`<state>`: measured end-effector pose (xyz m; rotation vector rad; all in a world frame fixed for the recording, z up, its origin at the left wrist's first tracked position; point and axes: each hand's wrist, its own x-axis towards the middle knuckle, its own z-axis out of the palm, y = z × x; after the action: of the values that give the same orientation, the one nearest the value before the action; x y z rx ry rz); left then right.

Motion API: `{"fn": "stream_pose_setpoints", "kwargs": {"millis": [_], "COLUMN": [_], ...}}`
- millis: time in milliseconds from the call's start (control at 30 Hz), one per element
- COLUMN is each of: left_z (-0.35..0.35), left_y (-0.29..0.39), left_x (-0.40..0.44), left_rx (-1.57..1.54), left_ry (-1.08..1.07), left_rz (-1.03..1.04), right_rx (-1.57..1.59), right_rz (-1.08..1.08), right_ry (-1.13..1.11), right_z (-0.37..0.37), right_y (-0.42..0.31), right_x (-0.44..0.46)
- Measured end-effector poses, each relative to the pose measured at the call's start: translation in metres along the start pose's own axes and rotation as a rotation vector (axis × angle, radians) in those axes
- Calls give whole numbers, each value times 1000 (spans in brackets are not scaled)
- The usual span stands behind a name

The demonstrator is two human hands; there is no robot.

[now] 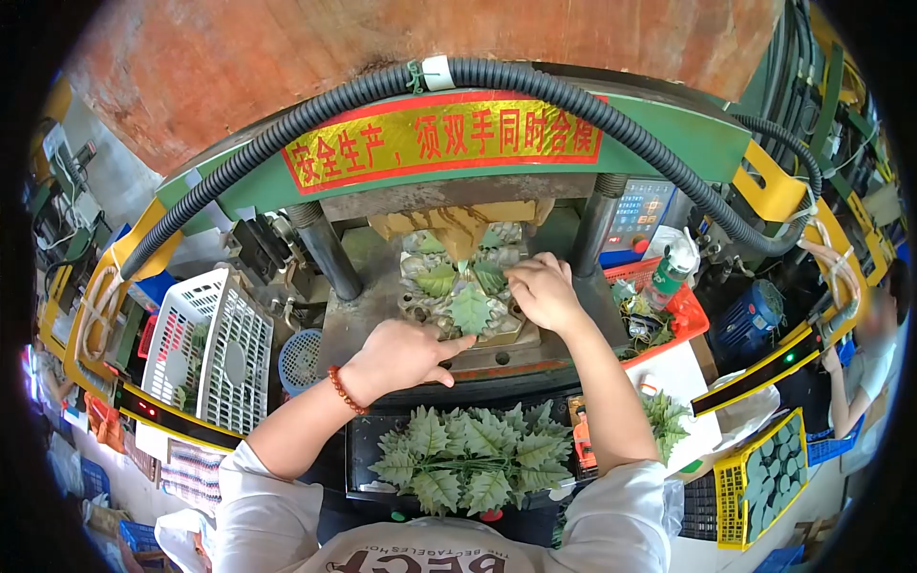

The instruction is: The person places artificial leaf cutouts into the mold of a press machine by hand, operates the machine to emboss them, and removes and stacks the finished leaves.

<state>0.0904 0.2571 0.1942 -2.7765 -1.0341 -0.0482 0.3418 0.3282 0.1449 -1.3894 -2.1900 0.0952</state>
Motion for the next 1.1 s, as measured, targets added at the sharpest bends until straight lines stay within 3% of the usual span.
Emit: {"fn": "stream_pose_setpoints", "kwargs": {"millis": [33,167,233,267,333,367,500,567,600,667,733,767,833,900,933,1000,1033,1067,1100], "left_z": [0,-10,-9,-12,-20,-17,8,6,10,20,18,17,17,16,9,-6,-8,-5,-8], "left_y": [4,22,14,10,3,2,-1,-16,-26,-45,-44,-41,-33,-25,-20,-1,8,19,30], "left_x": [-3,-7,7,17,40,45,64,60,55,47,44,40,32,27,18,-13,-34,-61,-90], "left_rx": [-3,-527,-871,-877,-1770,-1771,-1608,-1211,-1216,-734,-690,-647,-569,-550,-553,-788,-990,-1038,-1122], "left_ry": [-4,161,298,294,567,584,873,825,827,409,434,455,489,611,610,660,634,614,583], "left_rz": [-1,-147,-163,-171,-196,-194,-61,-207,-208,-568,-566,-559,-552,-544,-549,-390,-307,-249,-231], "right_rx": [3,72,51,29,-28,-35,647,924,920,1530,2138,2145,2278,1881,1883,2001,1528,1616,1646], "right_rz": [2,-86,-89,-91,-118,-132,230,569,571,410,195,193,-669,-730,-726,23,225,365,304], "right_ry": [-4,296,301,314,350,348,216,28,26,115,206,202,-13,194,190,369,515,377,257], "right_z": [3,11,16,18,15,11,-11,-44,-39,-14,13,27,49,42,38,29,10,-15,-33], "right_y": [-1,1,-1,-4,-9,-11,-28,-61,-64,-62,-54,-46,-36,-42,-42,-41,-75,-96,-117], "right_x": [-2,1,-1,-2,5,10,19,37,46,65,84,95,111,118,112,90,71,37,0]}}
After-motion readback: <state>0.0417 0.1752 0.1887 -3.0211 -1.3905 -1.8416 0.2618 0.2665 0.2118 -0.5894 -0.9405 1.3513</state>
